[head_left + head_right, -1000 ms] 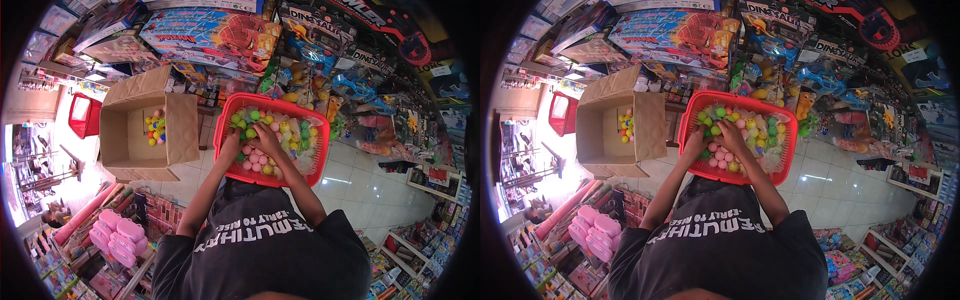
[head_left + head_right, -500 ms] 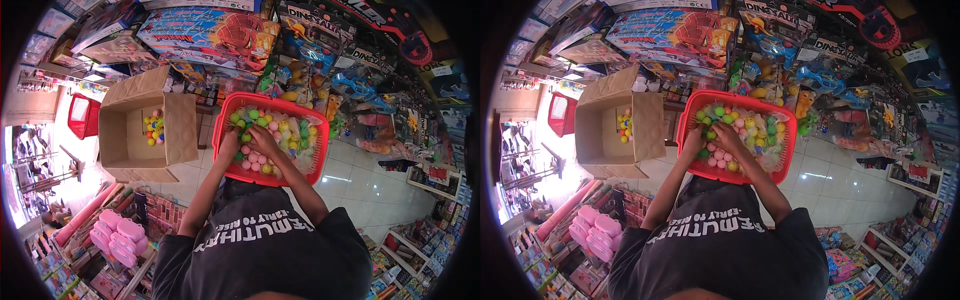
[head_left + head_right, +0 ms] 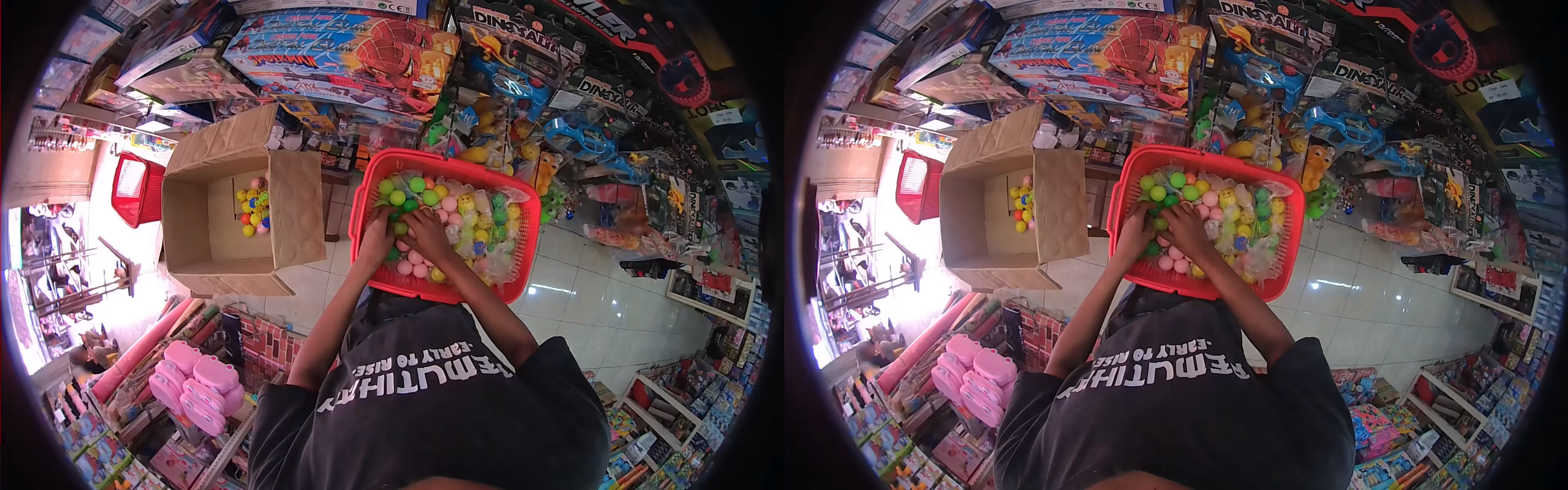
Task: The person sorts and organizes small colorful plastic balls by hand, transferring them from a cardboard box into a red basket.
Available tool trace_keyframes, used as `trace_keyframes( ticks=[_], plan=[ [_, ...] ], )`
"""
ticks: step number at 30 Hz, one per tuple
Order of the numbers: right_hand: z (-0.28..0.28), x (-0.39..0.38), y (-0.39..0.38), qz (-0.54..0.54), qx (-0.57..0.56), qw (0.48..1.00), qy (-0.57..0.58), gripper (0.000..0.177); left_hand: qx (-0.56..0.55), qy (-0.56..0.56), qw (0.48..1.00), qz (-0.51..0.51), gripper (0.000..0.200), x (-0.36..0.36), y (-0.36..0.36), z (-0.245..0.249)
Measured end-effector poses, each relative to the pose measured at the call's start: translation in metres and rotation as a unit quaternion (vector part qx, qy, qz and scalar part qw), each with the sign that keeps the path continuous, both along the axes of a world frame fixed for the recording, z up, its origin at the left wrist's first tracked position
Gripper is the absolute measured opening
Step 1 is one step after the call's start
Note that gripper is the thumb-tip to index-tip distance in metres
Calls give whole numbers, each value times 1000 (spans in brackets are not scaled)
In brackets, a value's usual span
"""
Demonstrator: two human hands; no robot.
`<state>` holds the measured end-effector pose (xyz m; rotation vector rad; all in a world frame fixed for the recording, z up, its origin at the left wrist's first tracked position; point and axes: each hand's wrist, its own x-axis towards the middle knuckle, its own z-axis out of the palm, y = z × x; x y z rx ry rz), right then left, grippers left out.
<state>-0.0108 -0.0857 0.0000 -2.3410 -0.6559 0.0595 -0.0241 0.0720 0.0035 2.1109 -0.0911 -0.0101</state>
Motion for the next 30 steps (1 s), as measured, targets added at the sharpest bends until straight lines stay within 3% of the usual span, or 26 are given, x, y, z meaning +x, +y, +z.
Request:
trace_keyframes(
  ticks=[4,11,13,19,22,30],
  plan=[
    [-1,-3,-7,14,41,999,31,33,16,-8,999,28,36,-5,-3,-4],
    [3,2,0,10,60,997,39,31,40,3,998,-44,42,1,1,-1],
    [8,7,6,-43,52,997,-43,36,44,1,998,-42,45,3,1,-1],
    [-5,13,18,-62,-27,996,-66,46,93,23,992,-82,50,12,4,-16],
    [-2,6,22,-71,-53,993,-73,47,95,-11,991,-93,50,13,5,-16],
    [-5,4,25,-74,-58,992,-81,41,55,57,994,-73,40,4,4,-4]
  ],
)
